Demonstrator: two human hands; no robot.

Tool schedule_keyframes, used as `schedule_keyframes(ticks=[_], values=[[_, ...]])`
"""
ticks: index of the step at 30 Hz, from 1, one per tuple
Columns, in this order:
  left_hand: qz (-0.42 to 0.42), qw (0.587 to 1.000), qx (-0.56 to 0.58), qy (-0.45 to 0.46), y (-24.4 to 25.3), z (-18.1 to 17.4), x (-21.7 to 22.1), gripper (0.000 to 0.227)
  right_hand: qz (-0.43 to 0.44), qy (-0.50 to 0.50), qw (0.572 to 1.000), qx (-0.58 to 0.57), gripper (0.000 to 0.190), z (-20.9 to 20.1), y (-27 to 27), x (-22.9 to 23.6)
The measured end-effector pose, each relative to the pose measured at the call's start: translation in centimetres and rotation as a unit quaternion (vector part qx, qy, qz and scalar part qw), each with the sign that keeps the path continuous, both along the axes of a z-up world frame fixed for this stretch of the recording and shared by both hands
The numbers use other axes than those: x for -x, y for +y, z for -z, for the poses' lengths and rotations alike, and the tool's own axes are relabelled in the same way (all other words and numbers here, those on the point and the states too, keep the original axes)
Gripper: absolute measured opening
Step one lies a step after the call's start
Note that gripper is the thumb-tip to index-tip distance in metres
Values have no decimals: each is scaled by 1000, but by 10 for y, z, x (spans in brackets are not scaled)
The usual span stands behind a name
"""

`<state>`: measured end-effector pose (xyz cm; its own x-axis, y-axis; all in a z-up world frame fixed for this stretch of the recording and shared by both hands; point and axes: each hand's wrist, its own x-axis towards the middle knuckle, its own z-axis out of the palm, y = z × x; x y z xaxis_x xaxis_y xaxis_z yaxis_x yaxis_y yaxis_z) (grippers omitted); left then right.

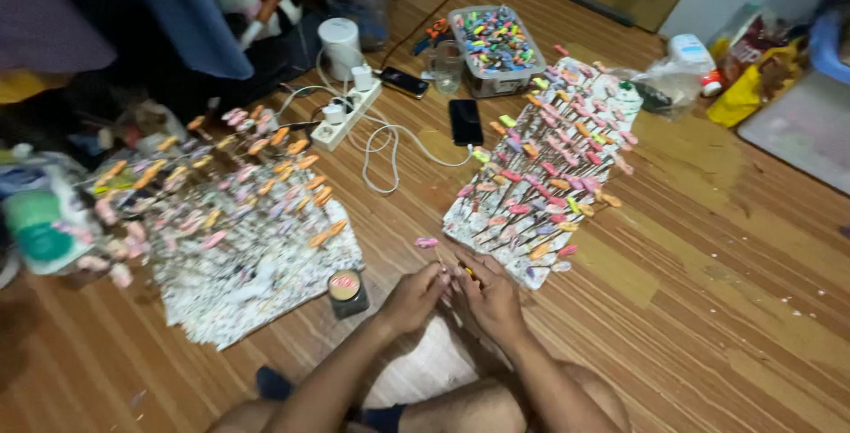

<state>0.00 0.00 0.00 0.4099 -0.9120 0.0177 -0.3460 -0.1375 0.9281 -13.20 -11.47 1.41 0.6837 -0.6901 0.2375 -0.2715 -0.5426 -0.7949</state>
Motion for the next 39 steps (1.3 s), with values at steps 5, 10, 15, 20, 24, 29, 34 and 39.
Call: schedule_keyframes(ticks=[5,10,15,20,24,29,34,39], values=[[23,999,-46,19,32,-10,13,23,-22,-43,995,-92,23,-8,20,-9],[39,996,-49,61,51,-23,25,24,4,-64,974,-216,20,-23,37,-3],[49,995,-2,84,65,-43,31,27,-40,-112,964,-236,21,-31,42,3],[14,997,16,69,64,-39,15,26,-9,-143,960,-240,18,-29,43,-5],[-133,968,105,183,57,-29,-1,50,10,-168,957,-237,17,-24,44,-7],[-161,949,138,235,45,-29,-8,42,-7,-158,965,-209,15,-14,39,-7],[-161,950,129,234,40,-30,-9,32,-22,-144,974,-176,13,-2,32,-7],[-175,964,108,168,46,-51,-10,25,-35,-166,977,-130,9,9,26,-11]])
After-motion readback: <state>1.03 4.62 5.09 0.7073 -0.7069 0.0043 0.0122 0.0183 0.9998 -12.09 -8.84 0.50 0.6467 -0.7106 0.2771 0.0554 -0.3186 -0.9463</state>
